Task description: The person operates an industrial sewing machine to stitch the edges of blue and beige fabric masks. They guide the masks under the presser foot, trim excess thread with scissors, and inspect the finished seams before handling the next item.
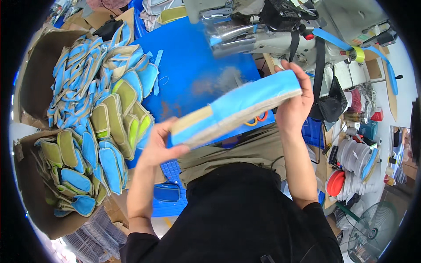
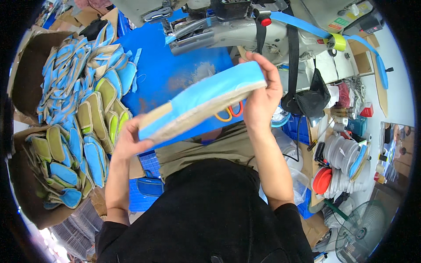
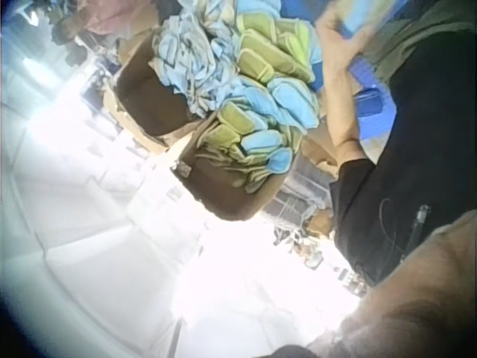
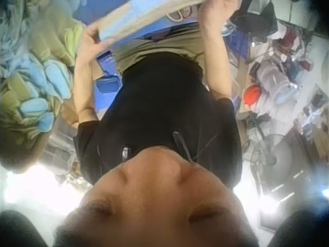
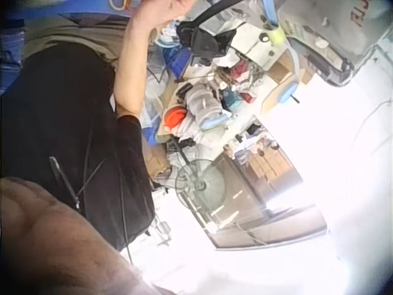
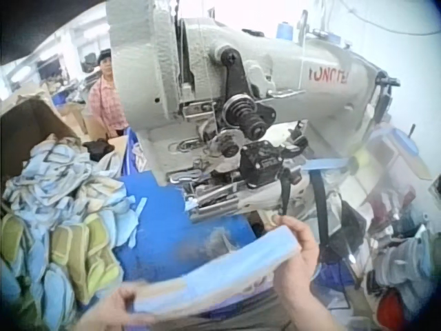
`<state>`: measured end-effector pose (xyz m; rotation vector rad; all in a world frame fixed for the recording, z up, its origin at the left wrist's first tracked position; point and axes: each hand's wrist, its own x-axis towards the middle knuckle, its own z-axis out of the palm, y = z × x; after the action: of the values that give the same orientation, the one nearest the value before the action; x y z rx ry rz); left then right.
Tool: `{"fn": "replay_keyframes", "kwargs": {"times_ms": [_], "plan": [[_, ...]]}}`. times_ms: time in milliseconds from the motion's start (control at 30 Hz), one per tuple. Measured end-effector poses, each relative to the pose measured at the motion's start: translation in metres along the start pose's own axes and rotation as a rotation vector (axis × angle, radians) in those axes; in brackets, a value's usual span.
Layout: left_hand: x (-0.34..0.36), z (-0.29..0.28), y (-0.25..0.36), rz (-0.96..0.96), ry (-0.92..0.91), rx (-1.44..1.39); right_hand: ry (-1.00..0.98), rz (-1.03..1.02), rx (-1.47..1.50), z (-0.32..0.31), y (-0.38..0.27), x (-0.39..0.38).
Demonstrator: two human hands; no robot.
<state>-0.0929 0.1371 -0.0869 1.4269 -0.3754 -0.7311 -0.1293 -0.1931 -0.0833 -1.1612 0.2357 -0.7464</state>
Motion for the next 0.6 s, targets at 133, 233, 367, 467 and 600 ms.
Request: {"fn": "replay_keyframes", "kwargs": {"times_ms": [133, 233, 367, 467, 600], "plan": [[0.018, -0.022, 0.011, 0.135, 0.222, 0.594, -0.047, 0.099, 0.133, -0.015, 0.016, -0.022], [0.026, -0.04, 0.001, 0.212, 0.385, 0.392, -0.229, 0.153, -0.001, -0.011, -0.008, -0.041], [0.044, -0.066, -0.009, 0.165, 0.644, 0.061, -0.86, -0.283, -0.515, -0.009, -0.031, -0.062], [0.052, -0.093, -0.048, 0.169, 0.727, -0.27, -1.097, -0.292, -0.762, 0.018, -0.025, -0.084], [0.048, -0.08, -0.04, -0.064, 0.483, -0.903, -1.107, -0.268, -0.805, 0.028, -0.014, -0.097]]}}
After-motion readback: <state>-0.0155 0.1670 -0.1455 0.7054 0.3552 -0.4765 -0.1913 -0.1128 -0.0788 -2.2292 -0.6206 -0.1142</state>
